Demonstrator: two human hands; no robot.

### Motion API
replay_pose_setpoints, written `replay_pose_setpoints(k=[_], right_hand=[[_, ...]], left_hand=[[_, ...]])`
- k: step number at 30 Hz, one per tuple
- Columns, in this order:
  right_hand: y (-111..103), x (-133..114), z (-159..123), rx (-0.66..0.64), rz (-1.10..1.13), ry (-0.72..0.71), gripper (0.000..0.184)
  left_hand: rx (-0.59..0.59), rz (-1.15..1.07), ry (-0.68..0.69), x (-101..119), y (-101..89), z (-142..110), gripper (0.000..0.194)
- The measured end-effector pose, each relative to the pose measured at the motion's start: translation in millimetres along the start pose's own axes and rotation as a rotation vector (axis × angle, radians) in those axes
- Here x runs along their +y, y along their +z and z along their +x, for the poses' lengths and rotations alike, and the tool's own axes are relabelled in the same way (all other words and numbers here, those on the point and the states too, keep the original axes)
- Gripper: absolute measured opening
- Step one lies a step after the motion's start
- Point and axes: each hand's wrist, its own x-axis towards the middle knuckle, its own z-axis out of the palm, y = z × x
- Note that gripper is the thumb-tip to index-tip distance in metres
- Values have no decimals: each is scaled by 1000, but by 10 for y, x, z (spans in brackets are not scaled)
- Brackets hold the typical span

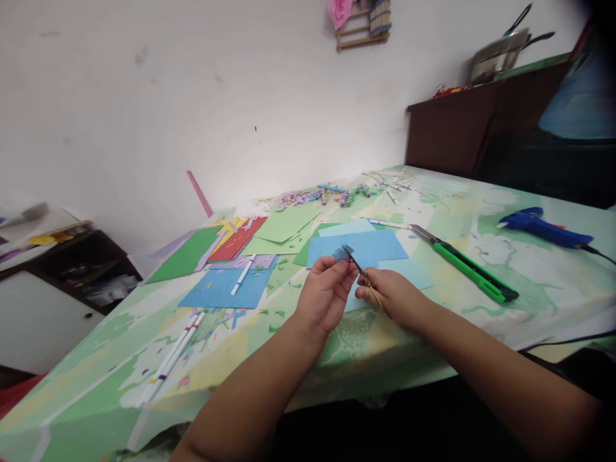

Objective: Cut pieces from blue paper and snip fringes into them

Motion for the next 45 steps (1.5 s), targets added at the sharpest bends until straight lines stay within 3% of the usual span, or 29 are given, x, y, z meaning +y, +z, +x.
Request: replay_pose_setpoints(k=[10,37,45], right_hand=[[12,-8,-34,-8,70,-64,26],[31,-6,-21,18,-6,28,29],[-97,25,-59,189,114,132,29]], left_hand=[[-30,9,0,12,7,-31,22],[-76,-6,-21,5,45,-69,25],[-14,9,7,100,-39,16,20]])
